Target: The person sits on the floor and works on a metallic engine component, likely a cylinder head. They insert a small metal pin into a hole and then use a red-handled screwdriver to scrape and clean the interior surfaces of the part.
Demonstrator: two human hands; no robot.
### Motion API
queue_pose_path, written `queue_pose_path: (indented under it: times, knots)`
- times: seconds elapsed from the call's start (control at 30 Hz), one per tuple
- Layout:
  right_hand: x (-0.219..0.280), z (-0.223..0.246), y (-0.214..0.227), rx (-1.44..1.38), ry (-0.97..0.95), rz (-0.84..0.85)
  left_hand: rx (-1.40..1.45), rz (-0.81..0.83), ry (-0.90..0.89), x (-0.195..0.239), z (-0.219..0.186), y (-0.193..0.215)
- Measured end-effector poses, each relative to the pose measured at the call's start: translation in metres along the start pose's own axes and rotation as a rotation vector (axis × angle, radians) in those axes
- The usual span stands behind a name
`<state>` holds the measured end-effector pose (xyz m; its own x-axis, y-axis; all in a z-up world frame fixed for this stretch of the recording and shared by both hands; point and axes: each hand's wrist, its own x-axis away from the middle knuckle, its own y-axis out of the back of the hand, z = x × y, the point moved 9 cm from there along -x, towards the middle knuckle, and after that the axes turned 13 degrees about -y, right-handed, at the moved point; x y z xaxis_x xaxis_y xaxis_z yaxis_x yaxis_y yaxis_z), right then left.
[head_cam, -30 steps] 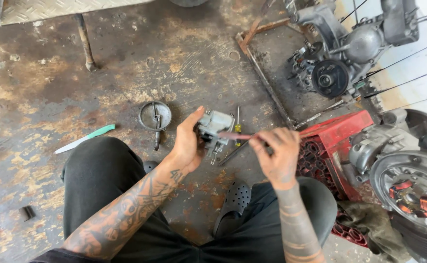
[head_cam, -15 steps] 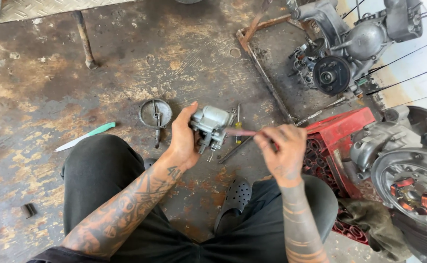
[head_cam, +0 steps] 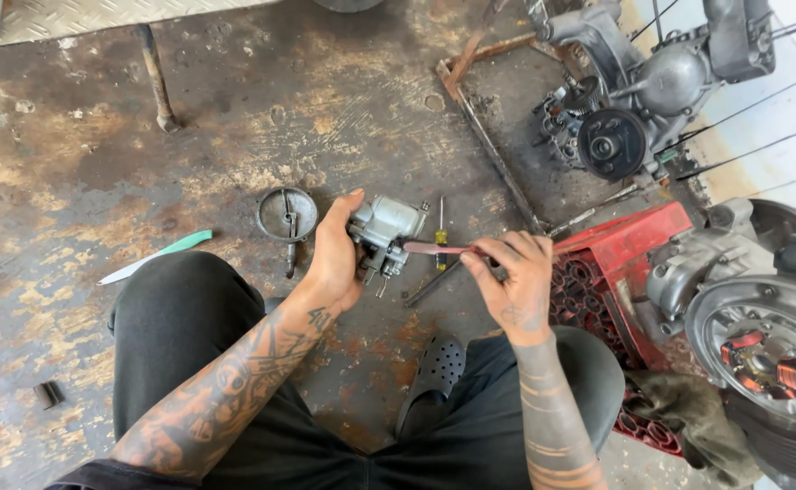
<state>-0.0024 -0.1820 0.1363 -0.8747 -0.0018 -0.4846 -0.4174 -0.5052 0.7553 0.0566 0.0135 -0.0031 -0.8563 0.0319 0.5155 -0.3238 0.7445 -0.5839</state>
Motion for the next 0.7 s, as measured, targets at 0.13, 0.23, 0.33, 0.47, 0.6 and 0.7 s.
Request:
queue_pose_path:
  times: [0.13,0.23,0.33,0.47,0.6,0.7]
  knots:
    - [0.002,-0.013,-0.005,-0.009,-0.031,-0.011,0.065,-0.006,0.047,0.009,0.001,-0.004]
    - [0.002,-0.012,-0.015,-0.014,0.018,0.025,0.139,-0.003,0.123,0.024,-0.005,-0.016]
    - [0.002,-0.019,-0.018,-0.046,-0.068,0.049,0.208,0.013,0.164,0.024,-0.001,-0.019]
    - [-0.001,-0.013,-0.009,-0.079,-0.066,0.024,0.270,0.139,0.219,0.018,0.005,-0.029]
    - [0.001,-0.030,0.001,-0.077,-0.129,-0.035,0.315,0.177,0.262,0.021,0.008,-0.029]
    - [0.001,-0.001,-0.002,-0.068,-0.039,0.003,0.347,0.176,0.252,0.015,0.012,-0.026]
